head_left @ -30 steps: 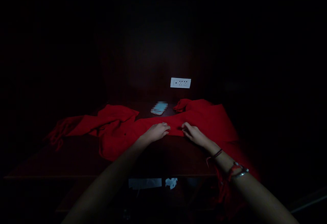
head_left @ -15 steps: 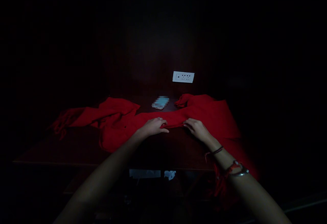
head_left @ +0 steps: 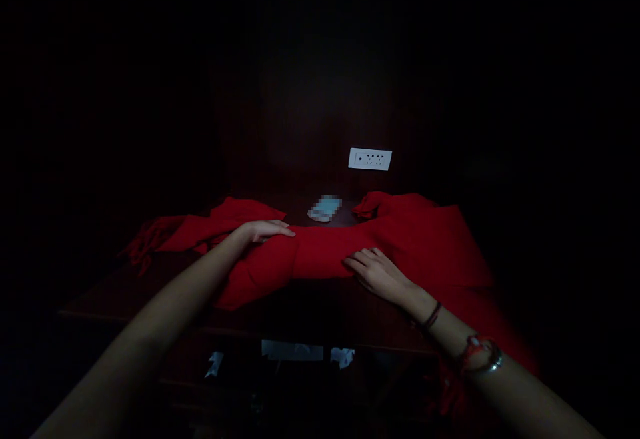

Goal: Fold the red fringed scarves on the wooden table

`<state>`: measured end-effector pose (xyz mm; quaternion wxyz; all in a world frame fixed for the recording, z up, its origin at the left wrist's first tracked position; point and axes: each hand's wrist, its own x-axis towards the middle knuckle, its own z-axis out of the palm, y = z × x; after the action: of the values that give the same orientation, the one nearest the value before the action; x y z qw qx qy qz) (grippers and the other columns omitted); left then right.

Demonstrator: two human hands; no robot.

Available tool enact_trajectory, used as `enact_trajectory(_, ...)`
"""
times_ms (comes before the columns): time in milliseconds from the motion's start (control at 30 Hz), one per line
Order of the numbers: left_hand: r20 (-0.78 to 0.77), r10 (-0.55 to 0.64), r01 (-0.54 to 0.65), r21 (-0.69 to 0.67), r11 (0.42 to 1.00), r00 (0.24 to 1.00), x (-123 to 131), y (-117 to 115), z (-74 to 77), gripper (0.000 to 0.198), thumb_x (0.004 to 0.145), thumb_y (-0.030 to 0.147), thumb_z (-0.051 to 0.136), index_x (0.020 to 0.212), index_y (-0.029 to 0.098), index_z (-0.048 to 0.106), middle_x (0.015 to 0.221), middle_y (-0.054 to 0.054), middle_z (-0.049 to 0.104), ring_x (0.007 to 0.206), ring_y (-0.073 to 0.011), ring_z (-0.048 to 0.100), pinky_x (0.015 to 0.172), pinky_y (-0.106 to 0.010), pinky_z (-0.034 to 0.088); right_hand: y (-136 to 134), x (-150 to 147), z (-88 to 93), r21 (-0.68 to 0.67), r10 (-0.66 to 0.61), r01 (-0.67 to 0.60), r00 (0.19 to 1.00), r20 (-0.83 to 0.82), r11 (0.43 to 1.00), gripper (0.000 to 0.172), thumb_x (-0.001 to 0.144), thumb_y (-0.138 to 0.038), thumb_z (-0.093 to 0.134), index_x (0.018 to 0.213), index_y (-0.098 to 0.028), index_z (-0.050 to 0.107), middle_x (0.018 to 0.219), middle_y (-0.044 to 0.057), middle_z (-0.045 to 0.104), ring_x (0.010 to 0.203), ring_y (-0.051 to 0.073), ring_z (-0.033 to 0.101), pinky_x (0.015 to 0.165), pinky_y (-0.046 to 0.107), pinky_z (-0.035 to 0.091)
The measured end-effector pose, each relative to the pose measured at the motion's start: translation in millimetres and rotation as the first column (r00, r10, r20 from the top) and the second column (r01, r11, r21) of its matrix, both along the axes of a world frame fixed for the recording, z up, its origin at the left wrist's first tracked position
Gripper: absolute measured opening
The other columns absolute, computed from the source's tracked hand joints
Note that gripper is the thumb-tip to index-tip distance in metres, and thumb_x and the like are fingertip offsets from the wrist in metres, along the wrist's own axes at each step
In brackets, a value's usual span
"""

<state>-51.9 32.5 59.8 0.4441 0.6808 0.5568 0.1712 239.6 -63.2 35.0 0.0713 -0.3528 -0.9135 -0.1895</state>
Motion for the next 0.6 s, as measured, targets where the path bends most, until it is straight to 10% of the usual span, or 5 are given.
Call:
enact_trajectory(200, 0.301, -0.066, 0.13, -0.197, 0.972, 0.951, 8.6, 12.1, 2.9, 0.044, 0.049, 0.036, 0.07, 0.088, 0.019, 0.056, 0.101, -0.006, 0.058, 0.1, -0.0211, 0.05, 0.078, -0.024, 0.042, -3.3, -28.1, 3.0, 0.003, 0.04, -0.041, 0.983, 0.181, 0.999, 0.018, 0.079, -0.01, 0.038, 0.085, -0.014, 0.054, 0.079, 0.007, 0.056, 0.069, 0.014, 0.049, 0.06, 0.026, 0.034)
enact_trajectory(600, 0.552, -0.098, 0.166, -0.074, 0.983, 0.828, 9.7, 19.3, 5.0, 0.038, 0.056, 0.029, 0.069, 0.092, 0.02, 0.057, 0.095, -0.002, 0.061, 0.092, -0.0179, 0.054, 0.084, -0.028, 0.04, -32.8, 27.0, 31.4, 0.117, -0.204, 0.241, 0.944, -0.26, 0.964, 0.019, 0.078, -0.016, 0.038, 0.09, -0.015, 0.052, 0.083, 0.007, 0.055, 0.073, 0.015, 0.048, 0.065, 0.024, 0.037)
